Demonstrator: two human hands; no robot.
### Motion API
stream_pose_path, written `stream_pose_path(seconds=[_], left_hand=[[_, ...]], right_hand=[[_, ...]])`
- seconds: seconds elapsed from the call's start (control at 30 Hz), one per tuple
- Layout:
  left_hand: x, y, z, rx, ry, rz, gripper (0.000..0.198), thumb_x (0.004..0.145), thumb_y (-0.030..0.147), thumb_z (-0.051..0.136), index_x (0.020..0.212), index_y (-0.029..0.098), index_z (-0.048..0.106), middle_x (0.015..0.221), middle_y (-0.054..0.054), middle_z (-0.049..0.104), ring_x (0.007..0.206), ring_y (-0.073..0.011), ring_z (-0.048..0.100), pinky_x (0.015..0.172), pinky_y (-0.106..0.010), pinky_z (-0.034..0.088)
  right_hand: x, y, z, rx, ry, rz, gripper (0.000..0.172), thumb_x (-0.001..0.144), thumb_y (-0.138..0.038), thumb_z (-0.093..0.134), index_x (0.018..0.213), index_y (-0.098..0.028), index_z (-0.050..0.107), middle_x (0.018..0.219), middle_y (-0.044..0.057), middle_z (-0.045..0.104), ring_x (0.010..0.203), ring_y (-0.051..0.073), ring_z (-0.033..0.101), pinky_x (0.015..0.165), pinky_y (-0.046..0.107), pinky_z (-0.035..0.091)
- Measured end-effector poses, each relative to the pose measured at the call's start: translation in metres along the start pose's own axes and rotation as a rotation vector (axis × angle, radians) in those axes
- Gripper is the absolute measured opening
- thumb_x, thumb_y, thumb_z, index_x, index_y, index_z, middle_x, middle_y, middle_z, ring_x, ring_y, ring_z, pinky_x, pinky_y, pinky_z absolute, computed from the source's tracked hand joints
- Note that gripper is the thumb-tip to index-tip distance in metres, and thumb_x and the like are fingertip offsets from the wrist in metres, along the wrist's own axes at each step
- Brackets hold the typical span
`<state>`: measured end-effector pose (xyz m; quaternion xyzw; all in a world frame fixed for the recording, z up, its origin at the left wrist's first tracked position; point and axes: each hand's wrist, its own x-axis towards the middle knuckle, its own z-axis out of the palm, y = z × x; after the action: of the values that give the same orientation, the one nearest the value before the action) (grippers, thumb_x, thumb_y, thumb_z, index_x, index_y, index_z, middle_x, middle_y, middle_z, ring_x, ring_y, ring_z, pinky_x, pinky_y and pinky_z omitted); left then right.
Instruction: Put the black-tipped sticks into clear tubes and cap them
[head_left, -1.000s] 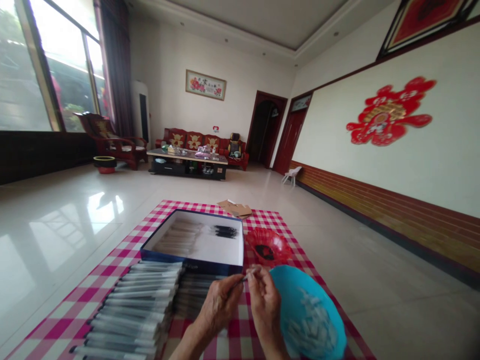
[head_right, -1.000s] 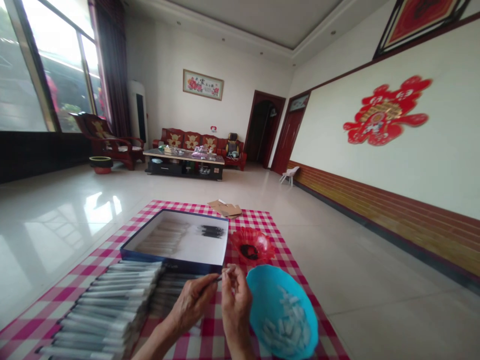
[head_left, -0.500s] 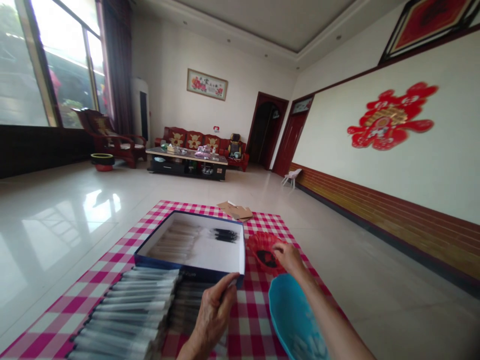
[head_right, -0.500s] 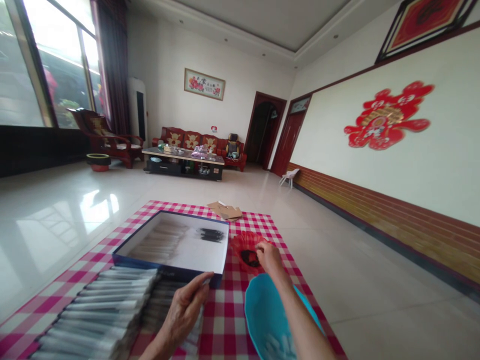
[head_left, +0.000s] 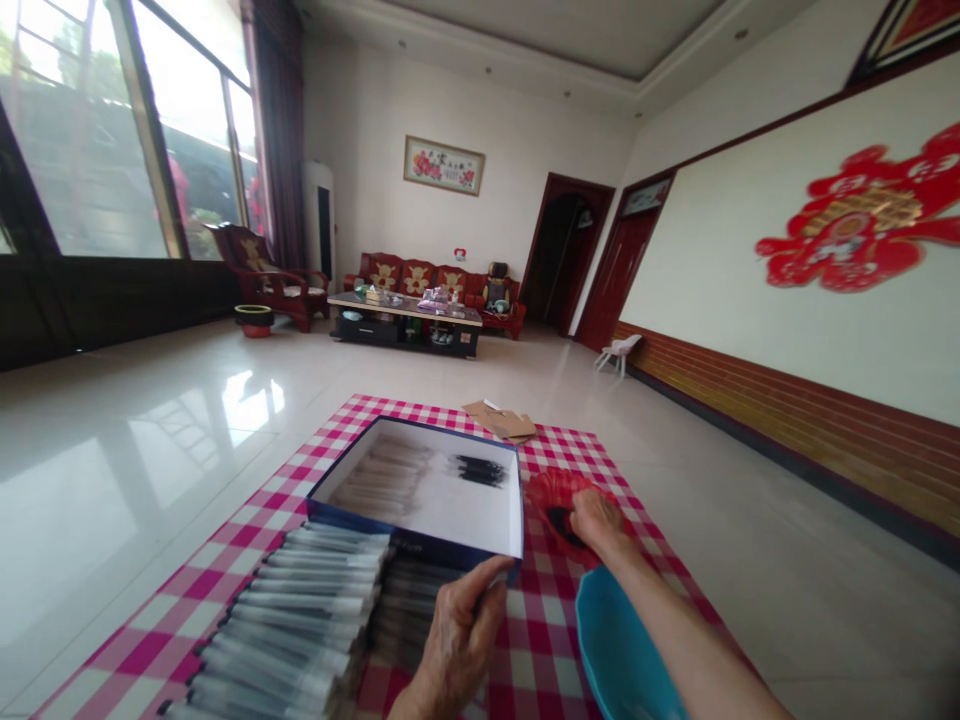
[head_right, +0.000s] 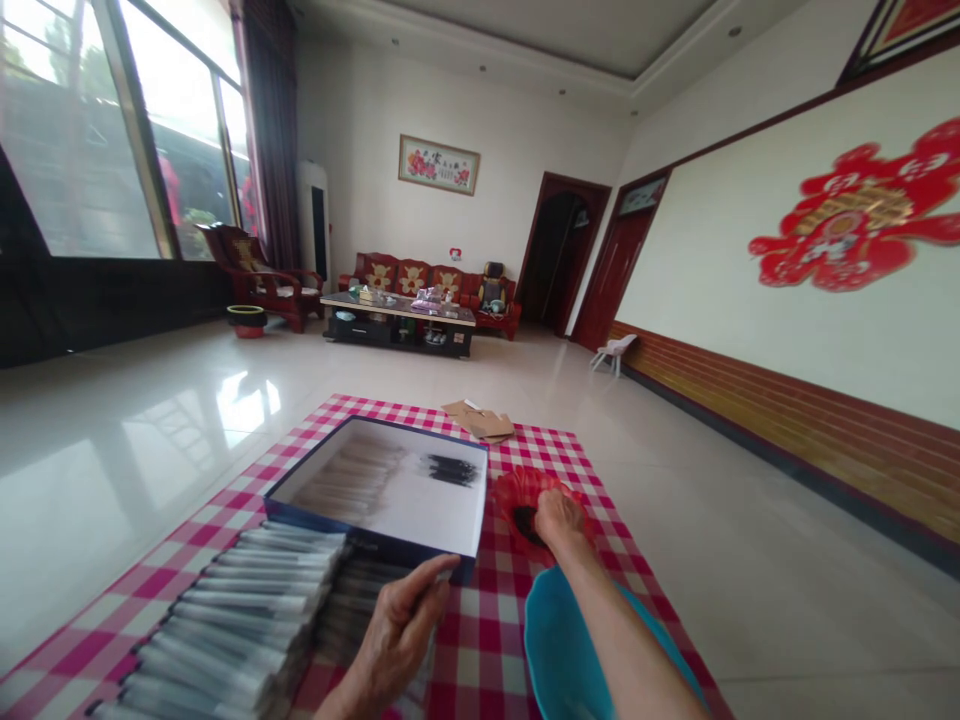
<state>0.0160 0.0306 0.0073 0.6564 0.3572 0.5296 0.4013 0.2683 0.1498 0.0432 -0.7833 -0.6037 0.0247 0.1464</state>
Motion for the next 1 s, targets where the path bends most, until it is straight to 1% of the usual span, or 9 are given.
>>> stream_pose_path(seconds=[0.07,0.13,0.23,0.33,0.43,0.5,0.67,0.87,1.0], left_hand=[[0.000,0.001,-0.001,-0.003,0.014,-0.001,0.034,0.089,0.035,0.047,0.113,0.019,0.066,0.054,0.002,0.049,0.049,-0.0111,0.038,0.051,-0.022,0.034],[0.001,0.003,-0.001,-0.013,0.034,-0.007,0.035,0.088,0.037,0.049,0.115,0.019,0.065,0.056,0.001,0.050,0.050,-0.0116,0.039,0.050,-0.021,0.034],[0.001,0.007,-0.001,-0.014,0.013,-0.004,0.033,0.089,0.037,0.050,0.113,0.019,0.063,0.057,0.002,0.048,0.051,-0.0114,0.038,0.049,-0.021,0.031],[0.000,0.011,0.000,0.014,-0.024,0.018,0.027,0.091,0.034,0.047,0.106,0.018,0.062,0.057,0.003,0.045,0.051,-0.0103,0.036,0.049,-0.020,0.030],[-0.001,0.017,0.001,0.048,-0.024,0.053,0.022,0.091,0.032,0.047,0.098,0.018,0.062,0.058,0.003,0.047,0.051,-0.0099,0.038,0.049,-0.020,0.030],[-0.001,0.020,0.001,0.083,-0.025,0.081,0.020,0.091,0.031,0.047,0.095,0.018,0.062,0.058,0.003,0.050,0.052,-0.0099,0.041,0.050,-0.019,0.031],[-0.002,0.024,0.003,0.196,-0.009,0.143,0.022,0.090,0.028,0.048,0.098,0.018,0.066,0.065,-0.001,0.064,0.056,-0.0120,0.055,0.056,-0.019,0.039],[-0.004,0.014,0.007,0.174,0.023,0.240,0.020,0.087,0.023,0.052,0.101,0.022,0.066,0.087,-0.003,0.074,0.073,-0.0145,0.068,0.068,-0.019,0.047],[-0.005,0.011,0.008,0.160,0.015,0.248,0.020,0.088,0.021,0.052,0.101,0.022,0.066,0.088,-0.002,0.074,0.074,-0.0139,0.068,0.068,-0.018,0.048]], right_hand=[[-0.008,-0.005,-0.008,0.072,0.067,-0.040,0.003,0.075,-0.012,0.063,0.075,-0.013,0.066,0.082,0.011,0.068,0.086,0.024,0.064,0.077,0.034,0.047],[-0.021,-0.012,-0.016,0.169,0.128,-0.080,0.006,0.073,-0.014,0.061,0.069,-0.016,0.064,0.073,0.008,0.068,0.080,0.024,0.065,0.074,0.033,0.047],[-0.053,-0.025,-0.025,0.336,0.183,-0.126,0.011,0.077,-0.028,0.058,0.074,-0.019,0.062,0.073,0.003,0.069,0.073,0.020,0.066,0.068,0.029,0.049],[-0.092,-0.038,-0.029,0.584,0.184,-0.156,0.021,0.078,-0.040,0.056,0.080,-0.019,0.060,0.073,0.002,0.069,0.066,0.017,0.065,0.060,0.026,0.050],[-0.127,-0.046,-0.029,1.021,0.149,-0.157,0.028,0.072,-0.042,0.066,0.083,-0.018,0.061,0.073,0.002,0.067,0.062,0.016,0.062,0.058,0.027,0.050],[-0.145,-0.049,-0.027,1.157,0.129,-0.134,0.030,0.071,-0.042,0.070,0.088,-0.018,0.064,0.077,0.002,0.068,0.065,0.016,0.062,0.062,0.028,0.051],[-0.168,-0.051,-0.020,1.187,0.101,-0.075,0.035,0.072,-0.044,0.069,0.096,-0.018,0.069,0.090,0.006,0.071,0.076,0.020,0.065,0.071,0.031,0.053],[-0.174,-0.055,-0.013,1.098,0.076,-0.176,0.031,0.076,-0.041,0.065,0.096,-0.018,0.071,0.096,0.008,0.072,0.079,0.022,0.066,0.073,0.034,0.054],[-0.172,-0.054,-0.007,1.043,0.083,-0.236,0.028,0.079,-0.038,0.062,0.098,-0.019,0.070,0.096,0.008,0.071,0.083,0.023,0.066,0.075,0.034,0.054]])
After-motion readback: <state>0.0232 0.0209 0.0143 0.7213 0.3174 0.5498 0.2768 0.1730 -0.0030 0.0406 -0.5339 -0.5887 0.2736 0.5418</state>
